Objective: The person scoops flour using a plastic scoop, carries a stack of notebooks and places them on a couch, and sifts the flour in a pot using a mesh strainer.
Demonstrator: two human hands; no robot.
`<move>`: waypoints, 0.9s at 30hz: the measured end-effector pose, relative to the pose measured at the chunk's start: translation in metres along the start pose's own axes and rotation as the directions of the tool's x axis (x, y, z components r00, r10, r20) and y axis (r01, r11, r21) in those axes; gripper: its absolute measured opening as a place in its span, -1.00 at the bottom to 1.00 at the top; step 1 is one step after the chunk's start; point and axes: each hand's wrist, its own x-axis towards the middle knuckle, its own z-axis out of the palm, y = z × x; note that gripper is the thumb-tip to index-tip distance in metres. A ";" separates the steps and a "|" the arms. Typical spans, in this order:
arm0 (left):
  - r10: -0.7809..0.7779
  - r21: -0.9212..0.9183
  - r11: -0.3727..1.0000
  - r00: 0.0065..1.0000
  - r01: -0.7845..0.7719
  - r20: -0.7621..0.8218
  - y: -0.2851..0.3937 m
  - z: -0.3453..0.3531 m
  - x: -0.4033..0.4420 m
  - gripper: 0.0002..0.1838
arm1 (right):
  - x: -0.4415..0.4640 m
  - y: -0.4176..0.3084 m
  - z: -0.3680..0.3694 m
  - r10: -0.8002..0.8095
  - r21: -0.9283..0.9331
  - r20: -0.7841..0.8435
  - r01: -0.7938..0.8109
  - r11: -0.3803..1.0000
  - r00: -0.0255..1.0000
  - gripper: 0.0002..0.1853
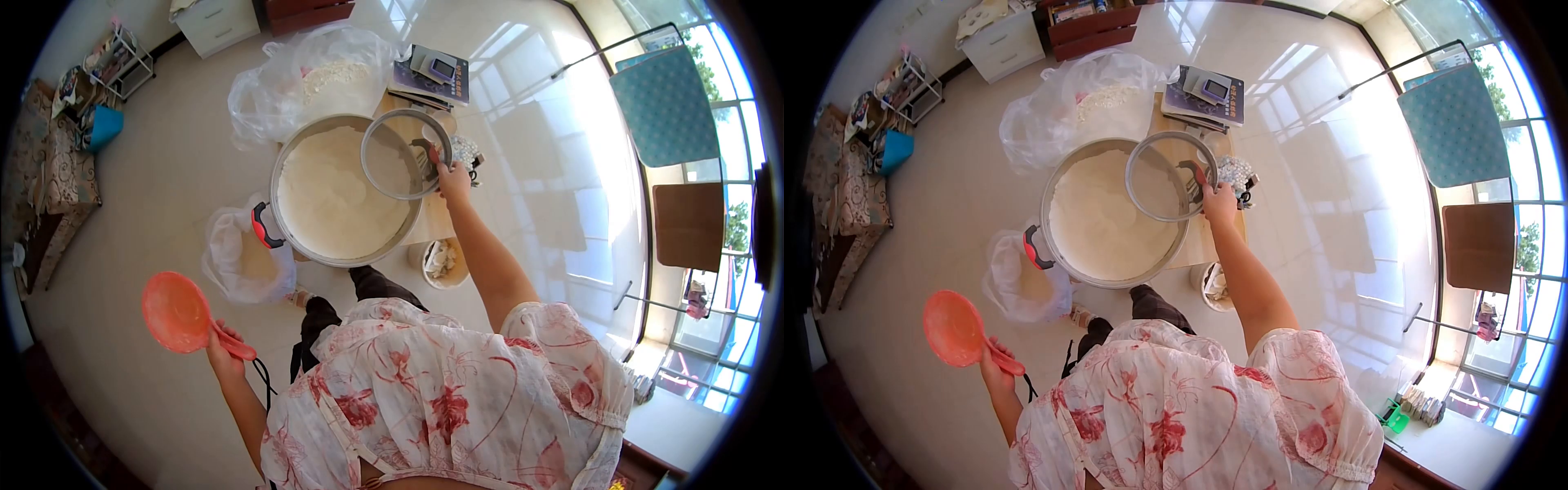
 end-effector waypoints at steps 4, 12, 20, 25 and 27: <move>-0.006 0.002 1.000 1.000 0.006 -0.001 -0.001 0.001 0.000 -0.63 | 0.001 -0.001 0.001 0.008 -0.010 -0.002 -0.008 1.000 1.000 -0.61; -0.002 0.010 1.000 1.000 0.002 0.005 0.002 0.006 -0.004 -0.63 | -0.007 -0.003 -0.018 0.005 0.012 0.039 -0.006 1.000 0.999 -0.73; -0.002 0.041 0.999 1.000 0.002 0.011 0.000 0.005 -0.003 -0.61 | -0.022 0.011 -0.029 0.094 0.162 0.139 -0.116 0.980 0.986 -0.78; -0.002 0.048 0.999 1.000 0.001 0.019 0.001 0.007 -0.003 -0.63 | -0.018 0.017 -0.017 0.175 0.346 0.065 -0.187 0.919 0.982 -0.77; 0.009 0.048 0.999 0.999 -0.011 0.038 0.002 0.006 -0.001 -0.64 | -0.026 0.004 -0.019 0.181 0.350 0.074 -0.195 0.916 0.981 -0.77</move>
